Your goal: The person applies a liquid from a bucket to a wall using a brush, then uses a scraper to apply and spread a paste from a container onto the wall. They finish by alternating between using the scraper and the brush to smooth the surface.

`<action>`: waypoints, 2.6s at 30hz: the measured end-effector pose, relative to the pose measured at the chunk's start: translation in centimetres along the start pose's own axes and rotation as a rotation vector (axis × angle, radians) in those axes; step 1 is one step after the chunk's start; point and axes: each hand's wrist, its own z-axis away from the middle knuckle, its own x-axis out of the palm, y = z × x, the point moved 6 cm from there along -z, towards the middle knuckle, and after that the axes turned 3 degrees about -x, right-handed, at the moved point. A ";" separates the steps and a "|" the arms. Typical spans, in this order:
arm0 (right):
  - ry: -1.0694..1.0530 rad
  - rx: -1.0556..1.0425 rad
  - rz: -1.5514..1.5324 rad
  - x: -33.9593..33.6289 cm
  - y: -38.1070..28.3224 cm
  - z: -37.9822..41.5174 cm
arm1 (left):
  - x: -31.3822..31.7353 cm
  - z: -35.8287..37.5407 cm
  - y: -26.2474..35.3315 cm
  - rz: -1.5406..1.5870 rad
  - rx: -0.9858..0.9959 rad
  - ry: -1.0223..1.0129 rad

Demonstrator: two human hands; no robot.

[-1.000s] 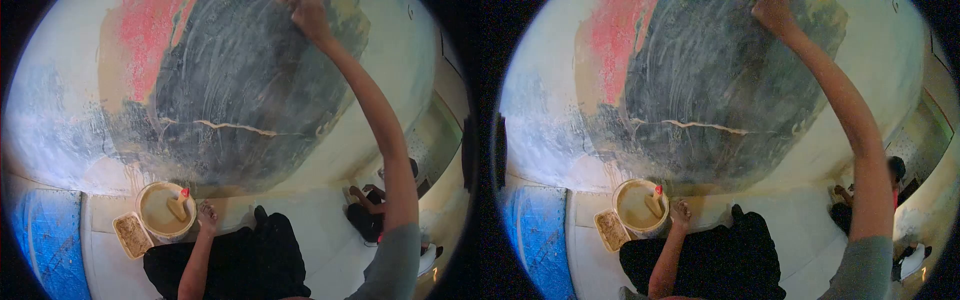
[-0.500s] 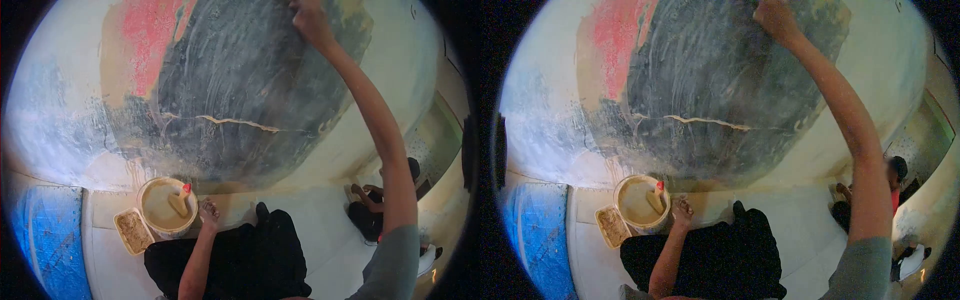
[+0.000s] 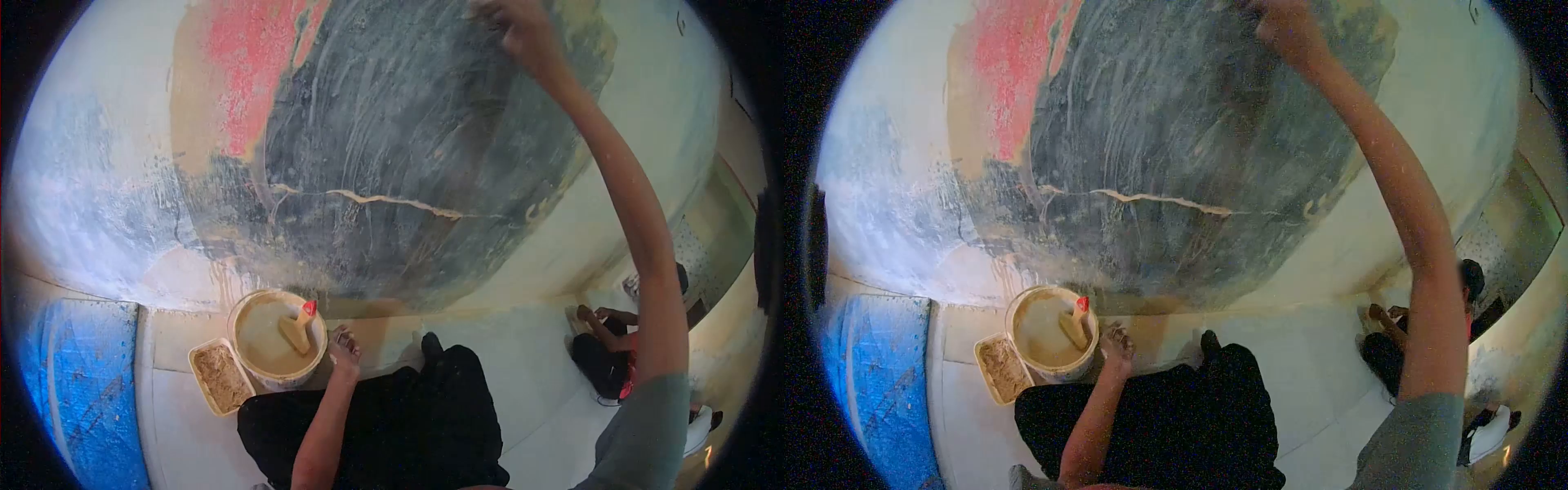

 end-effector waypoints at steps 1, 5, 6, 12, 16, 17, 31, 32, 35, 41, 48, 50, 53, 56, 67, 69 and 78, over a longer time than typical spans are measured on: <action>-0.171 -0.182 -0.010 0.8 -1.7 0.4 | 0.0 -0.8 -0.3 -0.001 -0.004 -0.011; 0.067 0.138 -0.165 -0.7 0.0 0.2 | -0.7 -1.1 -1.5 0.030 -0.011 -0.067; 0.087 0.174 -0.160 0.2 -0.5 1.0 | -1.0 -1.3 -1.6 0.024 -0.048 -0.049; 0.002 0.135 -0.059 0.8 0.6 0.3 | -0.7 -1.8 -1.1 0.037 -0.012 -0.087; 0.075 -0.229 0.207 1.0 -2.4 0.9 | -1.0 -1.1 -1.0 0.066 -0.097 -0.042; 0.081 -0.231 0.207 0.6 -1.8 0.4 | -0.7 -1.1 -0.7 0.069 -0.092 -0.044; 0.043 -0.097 0.062 2.0 -2.3 0.9 | -1.3 -1.1 -0.9 0.030 -0.045 -0.064; 0.050 -0.106 0.065 1.8 -2.5 0.7 | -0.9 -0.3 -0.3 0.086 -0.061 -0.079; 0.168 -0.068 -0.039 0.4 -2.2 1.3 | -0.5 -1.4 -0.5 0.008 0.040 -0.090; 0.098 -0.120 -0.045 0.0 -1.8 2.1 | -0.5 -1.5 -0.9 0.077 -0.065 -0.027; 0.197 -0.067 0.107 -1.6 0.2 0.3 | -0.5 -1.1 -0.4 0.032 -0.030 -0.059; 0.188 0.088 0.151 -1.5 1.9 -0.1 | -0.6 -1.5 -0.6 0.067 -0.023 -0.086; 0.077 0.174 0.166 -0.6 2.1 0.2 | -0.5 -1.6 -0.6 0.041 -0.053 -0.016; 0.011 -0.100 0.178 -0.5 0.0 0.3 | -0.7 -1.8 -0.9 0.082 -0.044 -0.031; 0.162 0.295 -0.032 1.0 1.4 -0.3 | -1.0 -1.0 -1.0 0.064 -0.027 -0.090; 0.102 0.090 -0.002 1.2 0.1 -0.2 | -0.6 -0.8 -0.3 0.053 -0.026 -0.083; 0.230 -0.211 -0.083 2.0 0.1 -0.7 | -0.4 -1.1 -0.5 0.058 -0.077 -0.072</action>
